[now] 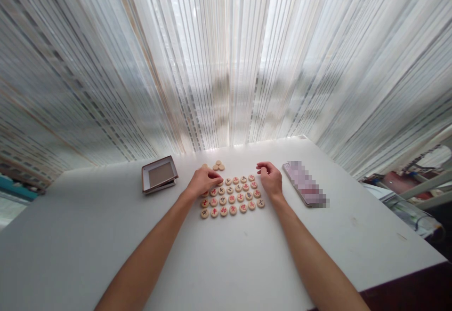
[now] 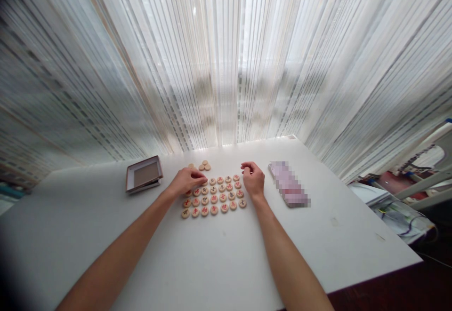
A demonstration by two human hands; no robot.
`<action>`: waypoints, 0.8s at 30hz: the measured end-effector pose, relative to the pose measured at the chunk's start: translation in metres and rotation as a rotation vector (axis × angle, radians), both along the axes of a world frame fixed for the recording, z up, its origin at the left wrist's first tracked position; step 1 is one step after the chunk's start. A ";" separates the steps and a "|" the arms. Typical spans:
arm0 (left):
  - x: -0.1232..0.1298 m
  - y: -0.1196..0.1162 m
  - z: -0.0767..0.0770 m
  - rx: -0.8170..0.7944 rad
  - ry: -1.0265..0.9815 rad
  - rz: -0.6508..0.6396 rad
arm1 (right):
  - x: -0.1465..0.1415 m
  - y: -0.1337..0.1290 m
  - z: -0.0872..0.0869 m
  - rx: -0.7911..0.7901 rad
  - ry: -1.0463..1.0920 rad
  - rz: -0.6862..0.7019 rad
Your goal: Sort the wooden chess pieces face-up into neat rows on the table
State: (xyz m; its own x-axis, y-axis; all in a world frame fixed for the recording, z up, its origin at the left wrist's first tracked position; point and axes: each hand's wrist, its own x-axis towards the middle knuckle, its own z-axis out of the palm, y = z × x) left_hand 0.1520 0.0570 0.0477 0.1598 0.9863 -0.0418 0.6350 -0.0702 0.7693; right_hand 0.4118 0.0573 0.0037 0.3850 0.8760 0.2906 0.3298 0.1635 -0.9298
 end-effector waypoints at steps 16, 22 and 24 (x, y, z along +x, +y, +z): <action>-0.003 0.015 -0.011 0.304 0.098 0.014 | 0.000 -0.001 0.001 -0.003 0.007 0.007; 0.004 0.022 -0.008 0.458 0.243 -0.161 | 0.000 -0.001 0.001 -0.002 0.010 0.012; 0.005 0.026 -0.008 0.475 0.288 -0.218 | 0.000 -0.001 0.002 0.000 0.010 0.011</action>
State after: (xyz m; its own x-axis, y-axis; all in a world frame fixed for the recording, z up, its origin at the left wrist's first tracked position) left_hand 0.1571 0.0835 0.0401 0.4086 0.8532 0.3242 0.7454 -0.5169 0.4209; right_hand 0.4121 0.0565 0.0053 0.3787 0.8801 0.2864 0.3185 0.1667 -0.9332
